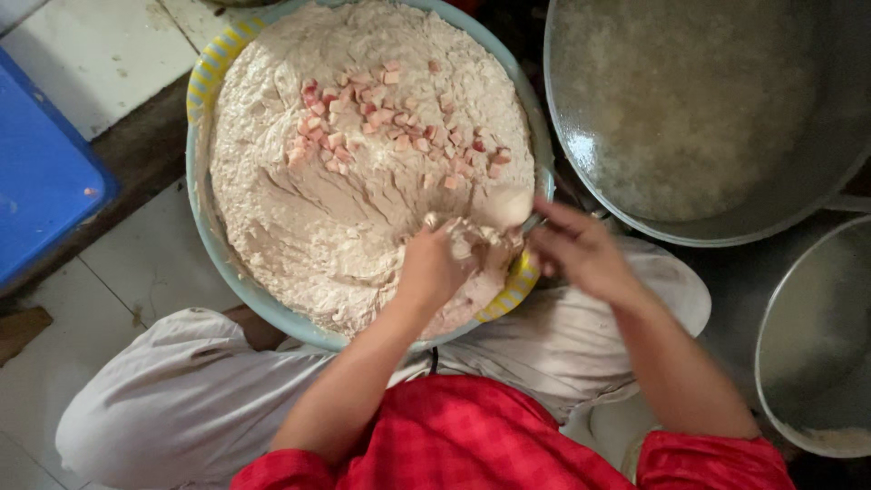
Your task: The person sits on the floor in front of a large basin filled with dough. They scoop portions of dough with a small cup, dip the cup in a water basin, press and shape the dough into round balls by hand, and set the formed balls aside, repeating the cycle continuously.
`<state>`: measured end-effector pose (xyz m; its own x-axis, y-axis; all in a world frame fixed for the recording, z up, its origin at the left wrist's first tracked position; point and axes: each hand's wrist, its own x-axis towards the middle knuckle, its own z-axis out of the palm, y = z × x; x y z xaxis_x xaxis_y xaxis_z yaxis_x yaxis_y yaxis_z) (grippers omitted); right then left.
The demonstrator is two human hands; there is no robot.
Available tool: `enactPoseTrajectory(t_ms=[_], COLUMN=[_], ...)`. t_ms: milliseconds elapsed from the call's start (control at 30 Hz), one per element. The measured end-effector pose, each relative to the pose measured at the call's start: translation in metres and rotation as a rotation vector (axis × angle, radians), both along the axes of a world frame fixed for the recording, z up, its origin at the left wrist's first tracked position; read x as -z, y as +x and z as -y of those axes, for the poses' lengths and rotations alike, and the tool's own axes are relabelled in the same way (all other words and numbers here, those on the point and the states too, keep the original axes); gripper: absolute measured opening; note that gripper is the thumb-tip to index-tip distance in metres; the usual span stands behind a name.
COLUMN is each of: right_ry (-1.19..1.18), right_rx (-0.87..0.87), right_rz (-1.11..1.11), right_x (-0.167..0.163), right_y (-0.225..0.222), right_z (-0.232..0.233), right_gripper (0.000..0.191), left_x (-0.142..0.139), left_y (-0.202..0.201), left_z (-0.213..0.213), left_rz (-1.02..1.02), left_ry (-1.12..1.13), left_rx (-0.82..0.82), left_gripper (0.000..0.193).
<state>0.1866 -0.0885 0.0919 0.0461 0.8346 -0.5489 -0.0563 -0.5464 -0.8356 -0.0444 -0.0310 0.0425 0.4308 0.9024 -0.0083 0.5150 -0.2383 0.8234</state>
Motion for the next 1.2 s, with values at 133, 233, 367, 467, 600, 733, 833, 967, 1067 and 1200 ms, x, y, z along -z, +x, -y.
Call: enactPoseTrajectory(t_ms=[133, 233, 367, 467, 600, 733, 833, 967, 1067, 1200], right_ry=[0.122, 0.123, 0.253, 0.529, 0.386, 0.531, 0.230, 0.136, 0.478, 0.188], right_rx=[0.136, 0.165, 0.066, -0.168, -0.200, 0.058, 0.171, -0.065, -0.257, -0.279], right_rz=[0.071, 0.181, 0.714, 1.266, 1.352, 1.118, 0.614, 0.214, 0.557, 0.330], right_x=[-0.008, -0.008, -0.009, -0.012, -0.019, -0.022, -0.023, -0.027, -0.035, -0.038], right_y=[0.044, 0.064, 0.075, 0.081, 0.087, 0.075, 0.046, -0.006, -0.030, -0.040], right_z=[-0.033, -0.057, -0.076, -0.079, -0.078, -0.066, -0.038, -0.003, 0.011, 0.013], right_gripper=[0.048, 0.052, 0.051, 0.048, 0.033, 0.024, 0.030, 0.049, 0.057, 0.061], left_x=[0.010, 0.011, 0.003, -0.002, -0.005, -0.014, -0.023, -0.023, -0.013, -0.003], left_y=[-0.013, -0.014, -0.008, -0.005, 0.005, 0.013, 0.015, 0.022, 0.022, 0.019], left_z=[-0.022, -0.035, -0.030, -0.019, -0.016, -0.019, -0.021, -0.022, -0.017, -0.010], left_rz=[-0.209, -0.171, -0.202, -0.192, -0.134, 0.156, 0.344, 0.235, 0.201, 0.005], left_ry=[0.015, 0.448, 0.346, 0.126, -0.270, -0.320, -0.100, -0.135, -0.052, -0.115], left_rx=[0.198, -0.058, -0.034, 0.036, -0.012, -0.140, -0.137, -0.139, -0.100, -0.043], left_gripper=[0.034, 0.037, 0.044, 0.045, 0.044, 0.030, 0.032, 0.031, 0.031, 0.027])
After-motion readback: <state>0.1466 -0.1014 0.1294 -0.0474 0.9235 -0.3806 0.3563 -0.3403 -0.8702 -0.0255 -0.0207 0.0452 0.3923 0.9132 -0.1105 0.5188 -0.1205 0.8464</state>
